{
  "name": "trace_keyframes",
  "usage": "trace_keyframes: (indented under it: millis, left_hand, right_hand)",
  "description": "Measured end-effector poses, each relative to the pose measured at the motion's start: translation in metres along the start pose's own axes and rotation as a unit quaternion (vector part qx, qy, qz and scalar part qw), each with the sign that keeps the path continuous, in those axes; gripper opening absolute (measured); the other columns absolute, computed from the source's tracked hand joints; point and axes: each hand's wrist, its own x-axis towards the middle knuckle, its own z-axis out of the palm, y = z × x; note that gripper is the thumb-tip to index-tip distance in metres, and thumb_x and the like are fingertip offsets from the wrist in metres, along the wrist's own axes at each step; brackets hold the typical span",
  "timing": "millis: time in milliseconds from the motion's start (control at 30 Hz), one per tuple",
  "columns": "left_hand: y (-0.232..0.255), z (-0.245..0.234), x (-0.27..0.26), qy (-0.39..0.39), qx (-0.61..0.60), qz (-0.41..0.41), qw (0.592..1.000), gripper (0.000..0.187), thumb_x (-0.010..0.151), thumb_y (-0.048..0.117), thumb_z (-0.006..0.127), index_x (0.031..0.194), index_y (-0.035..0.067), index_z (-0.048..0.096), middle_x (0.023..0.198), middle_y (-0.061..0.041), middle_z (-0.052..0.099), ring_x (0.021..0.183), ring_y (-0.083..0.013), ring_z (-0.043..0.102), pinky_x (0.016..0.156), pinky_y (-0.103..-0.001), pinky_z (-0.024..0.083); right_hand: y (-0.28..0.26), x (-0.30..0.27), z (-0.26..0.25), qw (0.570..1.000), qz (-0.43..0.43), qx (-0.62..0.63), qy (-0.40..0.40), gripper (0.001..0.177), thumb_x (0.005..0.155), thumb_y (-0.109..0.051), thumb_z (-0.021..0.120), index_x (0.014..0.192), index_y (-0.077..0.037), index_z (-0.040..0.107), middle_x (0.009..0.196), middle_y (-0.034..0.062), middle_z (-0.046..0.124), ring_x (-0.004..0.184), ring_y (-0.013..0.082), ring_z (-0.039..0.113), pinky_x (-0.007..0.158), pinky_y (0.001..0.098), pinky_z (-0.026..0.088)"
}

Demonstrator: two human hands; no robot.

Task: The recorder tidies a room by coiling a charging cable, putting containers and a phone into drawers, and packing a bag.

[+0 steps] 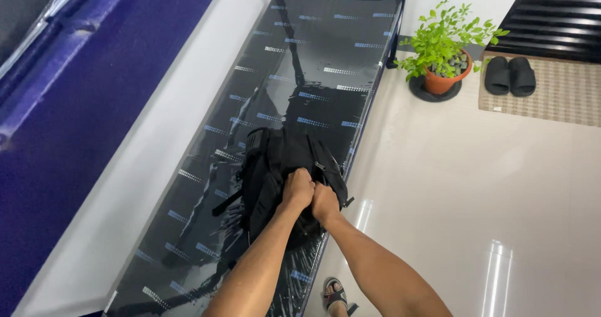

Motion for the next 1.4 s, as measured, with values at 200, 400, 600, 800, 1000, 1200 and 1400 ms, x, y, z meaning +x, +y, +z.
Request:
trace_keyframes:
  millis: [200,400,600,800,1000,1200,1400]
  left_hand:
    - [-0.003,0.006,0.016,0.016,-0.028,0.019,0.999,0.018,0.089,0.02,0.07,0.092,0.003,0.076,0.097,-0.022,0.075,0.097,-0.0394,0.072,0.085,-0.047,0.057]
    - [0.023,-0.013,0.039,0.085,-0.025,0.014,0.996,0.027,0.098,0.025,0.063,0.096,0.001,0.073,0.098,-0.029,0.072,0.097,-0.0455,0.07,0.083,-0.052,0.056]
    - [0.042,-0.034,0.05,0.069,0.002,-0.089,0.994,0.039,0.084,0.033,0.081,0.097,-0.004,0.075,0.103,-0.027,0.07,0.099,-0.0442,0.069,0.085,-0.049,0.057]
    - [0.053,-0.03,0.054,-0.032,-0.003,-0.157,0.987,0.036,0.09,0.033,0.074,0.098,-0.002,0.075,0.098,-0.022,0.078,0.091,-0.0369,0.081,0.087,-0.044,0.062]
    - [0.028,-0.006,0.069,-0.002,0.069,-0.086,0.994,0.035,0.091,0.033,0.075,0.102,-0.001,0.076,0.111,-0.025,0.071,0.107,-0.042,0.069,0.091,-0.047,0.057]
    - [0.063,-0.044,0.046,-0.06,0.095,-0.116,0.987,0.056,0.081,0.047,0.085,0.109,-0.001,0.076,0.122,-0.025,0.07,0.117,-0.0383,0.067,0.1,-0.043,0.055]
    - [0.018,0.001,0.091,-0.076,0.159,-0.106,0.979,0.039,0.076,0.025,0.086,0.107,0.003,0.078,0.118,-0.023,0.072,0.111,-0.0401,0.07,0.094,-0.048,0.059]
  right_hand:
    - [-0.06,-0.005,-0.084,0.995,0.058,0.007,0.081,0.021,0.09,-0.017,0.068,0.105,-0.003,0.066,0.095,0.0267,0.073,0.094,0.0459,0.07,0.085,0.0531,0.056]
    - [-0.027,0.045,-0.07,0.963,-0.128,-0.213,0.106,0.009,0.093,-0.014,0.069,0.096,-0.006,0.073,0.101,0.0175,0.073,0.101,0.0377,0.069,0.085,0.0471,0.057]
    - [-0.012,0.061,-0.054,0.988,0.15,0.003,-0.037,0.031,0.088,-0.032,0.076,0.094,-0.002,0.076,0.103,0.0265,0.072,0.103,0.0426,0.07,0.089,0.0482,0.057]
    - [-0.052,0.025,-0.079,0.996,0.066,-0.023,0.057,0.035,0.085,-0.029,0.075,0.096,0.004,0.07,0.101,0.0291,0.071,0.101,0.0465,0.068,0.089,0.0508,0.055]
    - [-0.032,0.045,-0.048,0.99,0.011,-0.127,0.062,0.021,0.093,-0.015,0.06,0.096,0.0,0.074,0.102,0.0271,0.073,0.101,0.0437,0.07,0.092,0.0486,0.057]
    - [0.011,0.074,-0.001,0.996,0.076,-0.022,-0.033,0.025,0.092,-0.017,0.063,0.099,0.005,0.071,0.104,0.0304,0.07,0.099,0.0438,0.068,0.088,0.0492,0.055]
    - [0.102,0.081,0.085,0.966,-0.224,-0.128,0.004,0.023,0.085,-0.004,0.052,0.095,-0.003,0.072,0.09,0.0197,0.073,0.084,0.037,0.074,0.073,0.0451,0.061]
